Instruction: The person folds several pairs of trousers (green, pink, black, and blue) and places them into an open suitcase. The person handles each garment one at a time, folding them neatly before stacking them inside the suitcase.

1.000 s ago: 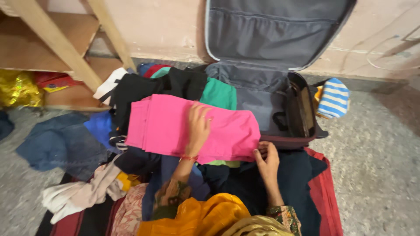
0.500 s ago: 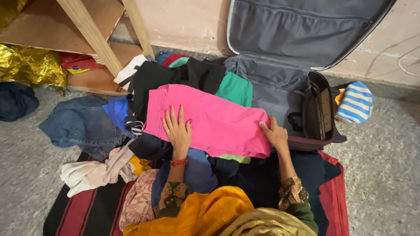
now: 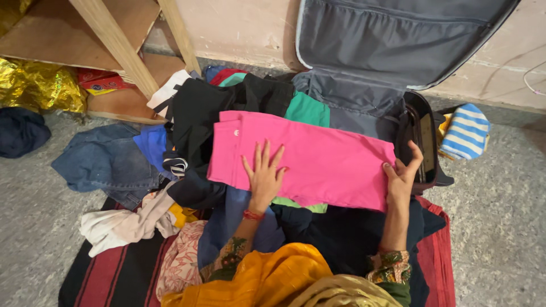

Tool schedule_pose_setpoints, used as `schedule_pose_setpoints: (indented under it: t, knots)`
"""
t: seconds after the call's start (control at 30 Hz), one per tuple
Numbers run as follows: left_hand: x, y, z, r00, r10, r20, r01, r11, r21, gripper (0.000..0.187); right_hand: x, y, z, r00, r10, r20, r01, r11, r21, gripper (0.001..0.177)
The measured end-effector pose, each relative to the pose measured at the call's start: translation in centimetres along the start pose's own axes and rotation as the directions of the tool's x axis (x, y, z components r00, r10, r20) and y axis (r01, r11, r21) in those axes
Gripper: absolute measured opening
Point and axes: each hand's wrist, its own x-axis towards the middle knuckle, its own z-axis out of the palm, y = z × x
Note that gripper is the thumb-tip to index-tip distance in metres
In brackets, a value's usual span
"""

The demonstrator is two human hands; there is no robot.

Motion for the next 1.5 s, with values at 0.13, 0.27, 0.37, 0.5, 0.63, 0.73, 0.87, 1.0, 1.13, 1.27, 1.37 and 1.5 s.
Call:
schedule_pose_setpoints:
  t: [0.13,0.27,0.37,0.5,0.63,0.73,0.87,1.0,1.13,1.27,1.37,1.5]
  knots:
    - [-0.2,0.8,0.6,0.998,0.055,0.005,-0.055,0.998,0.000,0.069,-0.2,3.2,-1.3,0.984,0.177,-0.015,-0.178,0.978,-0.105,0.073]
    - [0.0,0.5,0.6,0.999,0.050,0.006,-0.050,0.999,0.001,0.069,0.3,5.3,-2.8,0.984,0.132,0.120,-0.118,0.987,-0.112,0.051]
    - [-0.1,0.5,0.7,0.998,0.062,-0.007,-0.063,0.998,-0.019,0.069,0.0,6.3,-4.4,0.974,0.003,0.226,0.032,0.988,-0.150,0.035]
    - [1.0,0.1,0.5,0.998,0.052,-0.040,-0.054,0.997,-0.053,0.062,0.0,7.1,-5.7,0.963,0.027,0.269,-0.029,1.000,0.007,0.026]
    - [3.8,-1.0,0.4,0.995,0.071,-0.067,-0.073,0.997,-0.034,0.059,0.2,7.1,-5.3,0.950,0.104,0.293,-0.062,0.987,-0.149,0.036]
    - [5.6,-1.6,0.7,0.990,0.108,-0.088,-0.107,0.994,0.016,0.054,0.5,6.1,-4.1,0.963,0.145,0.228,-0.110,0.981,-0.159,0.057]
    - [5.3,-1.5,1.3,0.992,0.095,-0.080,-0.094,0.995,0.016,0.053,0.2,3.9,-3.1,0.969,0.153,0.195,-0.144,0.988,-0.060,0.076]
    - [4.8,-1.7,1.7,0.993,0.090,-0.075,-0.090,0.996,0.004,0.053,-0.6,1.8,-2.5,0.949,0.232,0.215,-0.248,0.967,0.051,0.090]
    - [4.7,-1.7,1.8,0.992,0.105,-0.074,-0.104,0.994,0.017,0.054,-1.1,1.0,-3.0,0.930,0.177,0.323,-0.147,0.982,-0.115,0.107]
    - [4.1,-1.2,1.9,0.991,0.124,-0.058,-0.125,0.992,-0.019,0.060,-1.2,1.8,-3.4,0.900,0.239,0.364,-0.209,0.970,-0.120,0.095]
    - [3.6,-0.1,2.0,0.986,0.165,-0.001,-0.165,0.985,-0.048,0.065,-1.0,2.1,-3.7,0.880,0.279,0.385,-0.205,0.953,-0.222,0.085]
    - [2.5,0.9,2.4,0.965,0.252,0.071,-0.249,0.967,-0.050,0.071,-1.7,0.8,-3.7,0.854,0.261,0.450,-0.135,0.947,-0.293,0.092]
